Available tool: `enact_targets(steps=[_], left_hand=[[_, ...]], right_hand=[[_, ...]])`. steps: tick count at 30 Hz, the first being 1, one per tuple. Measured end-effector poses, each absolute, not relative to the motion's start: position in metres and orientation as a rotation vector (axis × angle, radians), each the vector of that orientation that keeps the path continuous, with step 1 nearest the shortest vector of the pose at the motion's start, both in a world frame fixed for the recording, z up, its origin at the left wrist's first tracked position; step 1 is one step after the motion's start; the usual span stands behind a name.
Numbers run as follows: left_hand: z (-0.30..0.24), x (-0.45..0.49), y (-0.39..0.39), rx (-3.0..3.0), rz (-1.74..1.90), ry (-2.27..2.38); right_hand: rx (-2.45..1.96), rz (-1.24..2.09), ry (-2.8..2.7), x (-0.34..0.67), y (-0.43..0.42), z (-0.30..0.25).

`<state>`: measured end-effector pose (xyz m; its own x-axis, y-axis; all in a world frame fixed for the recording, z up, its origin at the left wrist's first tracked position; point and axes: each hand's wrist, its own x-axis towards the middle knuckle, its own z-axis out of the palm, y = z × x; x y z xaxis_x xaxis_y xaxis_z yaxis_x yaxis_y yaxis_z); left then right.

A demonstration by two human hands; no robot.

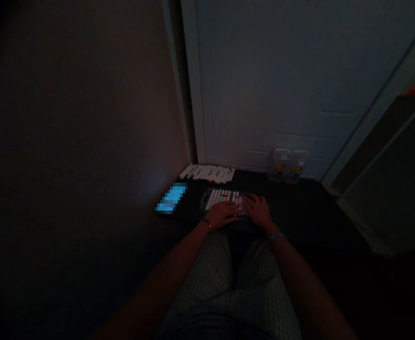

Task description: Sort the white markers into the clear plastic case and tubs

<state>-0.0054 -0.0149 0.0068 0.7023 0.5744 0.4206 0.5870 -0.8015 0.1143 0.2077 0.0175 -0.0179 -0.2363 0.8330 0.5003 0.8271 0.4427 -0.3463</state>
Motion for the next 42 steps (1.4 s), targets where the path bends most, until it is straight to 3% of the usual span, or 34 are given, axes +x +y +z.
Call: enact_targets(steps=[10,27,34,42], left_hand=[[0.006,-0.005,-0.013,-2.798,-0.626,-0.979],[0.009,-0.007,-0.020,-2.829,-0.747,-1.116],[0.013,-0.007,-0.028,-2.744,-0.893,-1.269],[0.015,-0.010,-0.023,-2.795,-0.995,-1.305]], right_hand=[[-1.663,-0.151,-2.190,0.200,0.003,0.001],[-1.703,-0.190,-2.259,0.197,0.001,0.005],[-1.589,-0.298,-2.286,0.180,0.022,0.048],[-1.911,0.257,-2.086,0.134,0.104,0.075]])
